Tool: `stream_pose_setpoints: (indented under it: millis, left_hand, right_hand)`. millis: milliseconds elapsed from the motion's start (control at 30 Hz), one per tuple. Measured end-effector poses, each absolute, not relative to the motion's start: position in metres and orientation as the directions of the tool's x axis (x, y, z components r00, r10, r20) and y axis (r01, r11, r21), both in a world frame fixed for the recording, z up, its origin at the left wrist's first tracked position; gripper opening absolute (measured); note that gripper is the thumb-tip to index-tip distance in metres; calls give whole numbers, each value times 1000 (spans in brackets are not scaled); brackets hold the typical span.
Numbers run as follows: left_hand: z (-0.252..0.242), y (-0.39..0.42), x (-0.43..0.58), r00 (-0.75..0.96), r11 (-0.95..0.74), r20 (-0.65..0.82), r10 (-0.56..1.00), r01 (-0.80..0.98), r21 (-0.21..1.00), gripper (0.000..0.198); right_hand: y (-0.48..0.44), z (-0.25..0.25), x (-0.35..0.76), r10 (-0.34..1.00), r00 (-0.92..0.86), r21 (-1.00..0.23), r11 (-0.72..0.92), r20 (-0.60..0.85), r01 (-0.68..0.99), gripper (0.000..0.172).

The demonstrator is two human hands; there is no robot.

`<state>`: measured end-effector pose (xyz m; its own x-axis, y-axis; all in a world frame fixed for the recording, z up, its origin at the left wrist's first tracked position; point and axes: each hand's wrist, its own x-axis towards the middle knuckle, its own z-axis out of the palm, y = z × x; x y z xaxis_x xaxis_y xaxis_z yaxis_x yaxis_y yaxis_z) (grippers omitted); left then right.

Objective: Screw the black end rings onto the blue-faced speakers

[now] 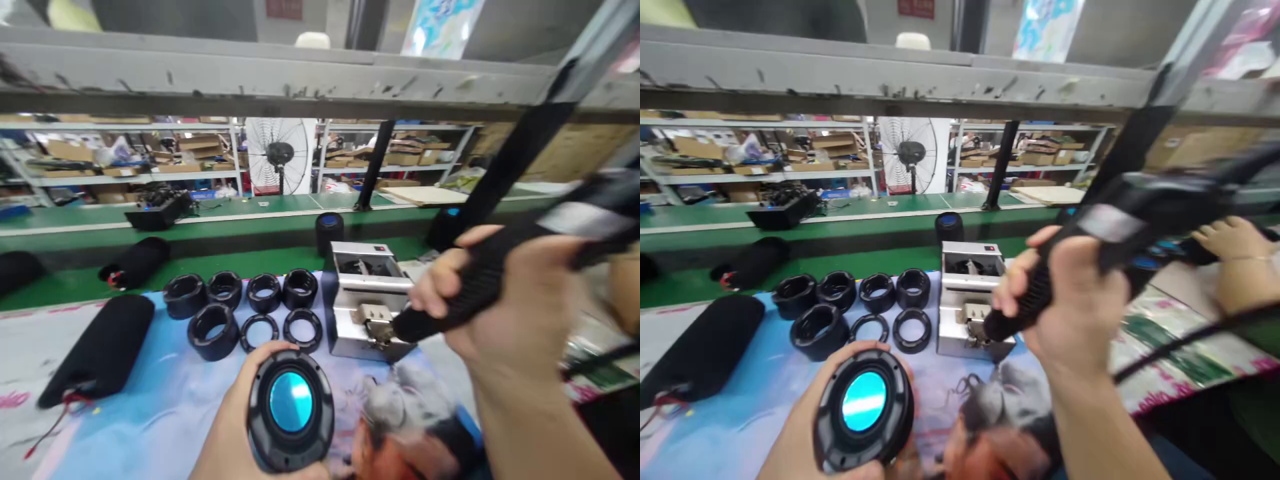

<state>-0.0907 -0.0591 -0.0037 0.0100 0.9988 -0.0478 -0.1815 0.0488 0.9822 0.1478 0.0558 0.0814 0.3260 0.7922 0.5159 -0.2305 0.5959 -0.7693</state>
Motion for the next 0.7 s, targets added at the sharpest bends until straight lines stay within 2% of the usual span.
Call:
stream_pose_setpoints:
  millis: [67,167,233,367,433,567,633,700]
  left_hand:
    - [-3,-45,-80,47,32,-26,999,-122,992,78]
    - [0,-24,-66,43,32,-27,999,-114,993,45]
    - [2,-14,-61,53,39,-33,998,-110,993,30]
    - [5,-10,-57,86,49,-42,995,-92,995,25]
    - [6,-16,-57,101,49,-40,994,-88,995,30]
    - [7,-32,-57,134,10,-2,991,-58,998,79]
    - [8,-36,-56,141,16,-11,990,-34,999,83]
    - [11,-37,-54,151,85,-81,985,-19,996,85]
  right_hand:
    - [65,79,140,807,287,-780,581,516,-232,71]
    - [72,67,138,832,225,-804,550,507,-226,71]
    - [74,61,138,842,197,-812,538,503,-226,66]
    - [74,58,137,858,154,-826,513,490,-232,63]
    - [75,57,136,863,150,-829,506,483,-239,65]
    - [70,57,138,887,115,-847,462,448,-264,65]
    - [62,66,140,896,94,-852,442,434,-282,65]
    - [52,83,140,881,80,-829,467,467,-306,64]
